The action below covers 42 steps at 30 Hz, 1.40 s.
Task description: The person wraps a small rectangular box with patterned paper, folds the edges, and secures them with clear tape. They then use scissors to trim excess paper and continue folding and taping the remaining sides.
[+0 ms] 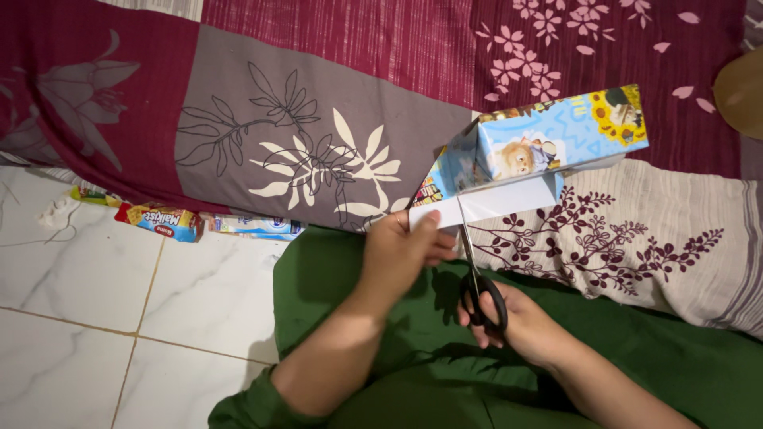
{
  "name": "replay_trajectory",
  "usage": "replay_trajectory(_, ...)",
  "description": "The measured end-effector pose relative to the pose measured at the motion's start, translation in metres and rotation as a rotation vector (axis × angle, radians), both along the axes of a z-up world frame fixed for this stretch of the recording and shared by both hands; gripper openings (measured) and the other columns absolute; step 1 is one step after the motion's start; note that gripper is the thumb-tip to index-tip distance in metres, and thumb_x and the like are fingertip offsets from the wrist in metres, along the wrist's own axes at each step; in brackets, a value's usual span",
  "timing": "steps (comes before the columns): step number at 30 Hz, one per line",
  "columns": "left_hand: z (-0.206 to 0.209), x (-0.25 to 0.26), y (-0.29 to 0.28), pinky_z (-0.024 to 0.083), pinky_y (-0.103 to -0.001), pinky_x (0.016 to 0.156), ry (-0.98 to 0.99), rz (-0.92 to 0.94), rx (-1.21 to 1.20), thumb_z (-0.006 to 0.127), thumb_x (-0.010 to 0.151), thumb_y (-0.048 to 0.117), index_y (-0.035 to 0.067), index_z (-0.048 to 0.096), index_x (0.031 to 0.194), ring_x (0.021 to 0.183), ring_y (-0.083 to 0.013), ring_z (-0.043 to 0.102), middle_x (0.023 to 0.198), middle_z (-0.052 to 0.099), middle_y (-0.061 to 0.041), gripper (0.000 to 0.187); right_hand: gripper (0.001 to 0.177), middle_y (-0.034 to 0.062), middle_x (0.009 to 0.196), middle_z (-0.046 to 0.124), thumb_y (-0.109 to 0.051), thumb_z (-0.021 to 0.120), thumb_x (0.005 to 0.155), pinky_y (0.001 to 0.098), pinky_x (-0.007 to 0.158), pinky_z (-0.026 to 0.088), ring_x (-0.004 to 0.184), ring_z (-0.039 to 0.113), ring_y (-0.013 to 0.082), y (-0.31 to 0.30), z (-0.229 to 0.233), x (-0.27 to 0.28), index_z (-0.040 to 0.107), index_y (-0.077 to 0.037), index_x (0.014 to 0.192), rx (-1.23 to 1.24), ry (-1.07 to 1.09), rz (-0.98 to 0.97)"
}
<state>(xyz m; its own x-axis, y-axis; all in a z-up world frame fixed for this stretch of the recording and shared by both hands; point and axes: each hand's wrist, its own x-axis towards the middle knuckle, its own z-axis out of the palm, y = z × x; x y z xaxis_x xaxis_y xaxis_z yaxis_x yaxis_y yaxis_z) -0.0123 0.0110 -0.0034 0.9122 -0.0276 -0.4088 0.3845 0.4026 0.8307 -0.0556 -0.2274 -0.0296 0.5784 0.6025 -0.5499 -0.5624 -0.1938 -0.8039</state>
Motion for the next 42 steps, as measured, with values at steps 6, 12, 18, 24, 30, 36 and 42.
replay_trajectory(6,0.024,0.018,0.028,0.051,-0.027,0.050,0.119,-0.038,0.323,0.058,0.100,0.039,-0.001,0.071,0.085,0.053,-0.0141,0.068,0.068,0.074,-0.010,0.045,0.077,0.0039,0.067,0.062,-0.076,0.043,0.088,0.0236,0.049,0.038,0.053,0.051,0.0091,-0.020,0.019,-0.003,0.063,-0.004,0.109,-0.013,0.028,0.094)
replay_trajectory(12,0.023,0.032,0.023,0.042,-0.026,0.046,-0.077,0.013,0.528,0.069,0.097,0.026,-0.001,0.070,0.081,0.052,-0.0070,0.054,0.064,0.068,-0.004,0.031,0.083,0.0021,0.075,0.064,-0.078,0.046,0.084,0.0250,0.050,0.040,0.058,0.056,0.0105,-0.056,0.035,-0.017,0.062,-0.003,0.114,-0.008,0.013,0.075)
replay_trajectory(18,0.006,0.014,-0.010,0.049,-0.026,0.048,0.134,-0.111,0.359,0.068,0.095,0.025,0.003,0.071,0.093,0.056,-0.0097,0.065,0.073,0.074,-0.003,0.022,0.090,0.0045,0.067,0.063,-0.082,0.047,0.083,0.0244,0.050,0.036,0.056,0.052,0.0107,-0.106,0.048,-0.028,0.067,0.001,0.112,0.028,-0.083,-0.003)
replay_trajectory(24,-0.001,-0.026,-0.087,0.052,-0.029,0.058,0.338,-0.290,-0.047,0.065,0.097,0.031,0.007,0.068,0.104,0.074,-0.0143,0.073,0.091,0.075,-0.006,0.025,0.088,0.0071,0.076,0.066,-0.081,0.046,0.084,0.0262,0.057,0.040,0.062,0.053,0.0128,-0.133,0.045,-0.057,0.063,-0.001,0.115,-0.094,-0.105,-0.124)
replay_trajectory(30,-0.003,-0.022,-0.146,0.050,-0.029,0.064,0.342,-0.398,-0.099,0.065,0.096,0.035,0.011,0.069,0.102,0.079,-0.0112,0.069,0.093,0.075,-0.001,0.026,0.081,0.0084,0.099,0.064,-0.073,0.046,0.089,0.0282,0.066,0.044,0.072,0.055,0.0146,-0.155,0.032,-0.089,0.057,0.001,0.121,-0.066,-0.077,-0.224)
replay_trajectory(36,-0.004,-0.017,-0.179,0.047,-0.027,0.062,0.257,-0.388,-0.018,0.070,0.093,0.035,0.010,0.071,0.095,0.074,-0.0085,0.065,0.088,0.076,0.000,0.025,0.074,0.0052,0.108,0.059,-0.068,0.050,0.092,0.0294,0.077,0.050,0.080,0.058,0.0141,-0.164,0.019,-0.107,0.052,-0.003,0.129,-0.023,-0.119,-0.148)
replay_trajectory(42,0.000,-0.018,-0.187,0.047,-0.027,0.062,0.216,-0.385,0.073,0.073,0.091,0.033,0.010,0.071,0.090,0.073,-0.0082,0.065,0.085,0.076,0.000,0.023,0.063,0.0048,0.095,0.059,-0.060,0.055,0.095,0.0267,0.066,0.046,0.073,0.056,0.0129,-0.163,0.022,-0.088,0.058,-0.003,0.122,-0.020,-0.132,-0.167)
